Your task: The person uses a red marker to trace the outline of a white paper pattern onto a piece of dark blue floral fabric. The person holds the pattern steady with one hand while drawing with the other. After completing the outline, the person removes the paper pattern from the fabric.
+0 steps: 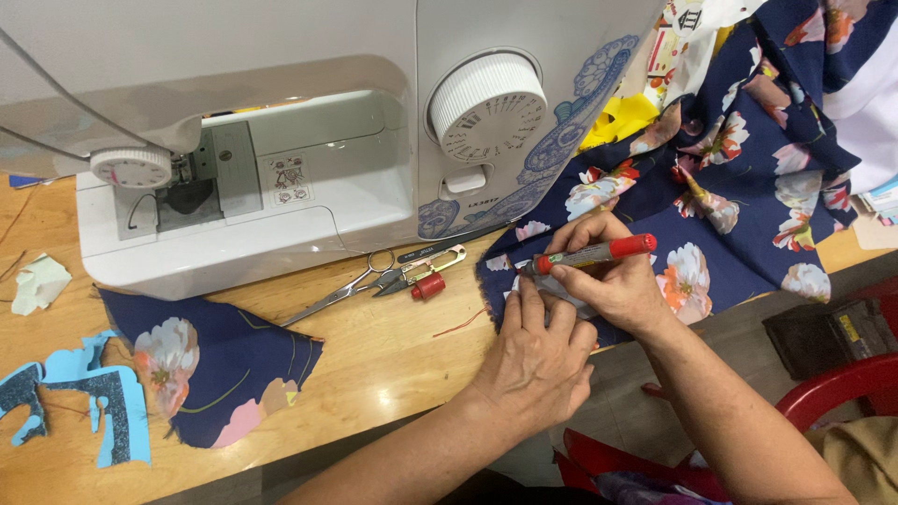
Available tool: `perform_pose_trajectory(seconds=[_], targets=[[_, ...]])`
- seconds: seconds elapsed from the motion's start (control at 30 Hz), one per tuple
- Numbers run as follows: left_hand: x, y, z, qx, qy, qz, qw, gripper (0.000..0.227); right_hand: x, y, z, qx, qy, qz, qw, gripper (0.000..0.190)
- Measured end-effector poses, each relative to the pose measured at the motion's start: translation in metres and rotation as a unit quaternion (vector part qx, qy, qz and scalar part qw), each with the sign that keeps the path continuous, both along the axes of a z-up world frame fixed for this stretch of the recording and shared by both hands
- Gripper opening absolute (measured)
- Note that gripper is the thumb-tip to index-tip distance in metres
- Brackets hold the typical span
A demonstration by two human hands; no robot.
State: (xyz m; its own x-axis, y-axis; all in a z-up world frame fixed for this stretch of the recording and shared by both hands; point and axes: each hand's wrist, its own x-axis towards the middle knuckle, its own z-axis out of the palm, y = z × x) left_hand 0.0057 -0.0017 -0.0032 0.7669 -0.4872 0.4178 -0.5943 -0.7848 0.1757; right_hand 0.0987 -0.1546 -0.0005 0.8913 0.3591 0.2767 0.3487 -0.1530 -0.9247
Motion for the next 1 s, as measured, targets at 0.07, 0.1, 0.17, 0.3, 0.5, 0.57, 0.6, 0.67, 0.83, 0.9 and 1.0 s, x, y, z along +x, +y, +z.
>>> perform_pose_trajectory(seconds=[0.07,0.1,0.17,0.3,0.5,0.57,0.6,0.67,0.83,0.9,1.0], targets=[[0.000,0.001,0.000,0.004,-0.012,0.001,1.000,0.048,-0.001,0.000,0.000,0.004,0.003,-0.001,1.000,0.024],[-0.001,0.002,0.000,0.010,-0.024,0.004,1.000,0.047,-0.001,0.001,0.001,0.008,0.005,0.000,1.000,0.024],[-0.001,0.001,0.000,0.013,-0.021,0.006,1.000,0.047,-0.001,0.001,-0.001,0.003,0.000,0.000,1.000,0.024],[-0.001,0.003,0.003,0.029,-0.022,0.006,0.999,0.047,-0.005,0.007,0.005,0.033,0.015,-0.015,0.999,0.026],[-0.002,0.009,0.001,-0.027,-0.043,-0.007,0.999,0.041,-0.029,-0.006,0.030,0.049,-0.046,-0.080,0.995,0.029],[-0.002,0.018,0.006,-0.051,-0.013,-0.030,0.998,0.033,-0.040,-0.012,0.027,0.031,-0.066,-0.082,0.994,0.031],[-0.002,0.022,0.008,-0.075,0.017,-0.053,0.996,0.025,-0.045,-0.015,0.025,0.013,-0.086,-0.083,0.993,0.034],[0.002,0.030,0.015,-0.102,0.014,-0.015,0.995,0.022,-0.059,-0.024,0.018,-0.043,-0.110,-0.124,0.985,0.030],[0.028,0.041,0.005,-0.180,-0.006,0.042,0.983,0.046,-0.080,-0.042,0.005,-0.121,-0.175,-0.235,0.948,0.025],[0.034,0.039,0.003,-0.151,0.017,0.068,0.986,0.062,-0.085,-0.043,0.007,-0.128,-0.161,-0.285,0.936,0.022],[0.040,0.035,0.000,-0.119,0.057,0.082,0.988,0.069,-0.088,-0.051,0.000,-0.139,-0.169,-0.296,0.930,0.020]])
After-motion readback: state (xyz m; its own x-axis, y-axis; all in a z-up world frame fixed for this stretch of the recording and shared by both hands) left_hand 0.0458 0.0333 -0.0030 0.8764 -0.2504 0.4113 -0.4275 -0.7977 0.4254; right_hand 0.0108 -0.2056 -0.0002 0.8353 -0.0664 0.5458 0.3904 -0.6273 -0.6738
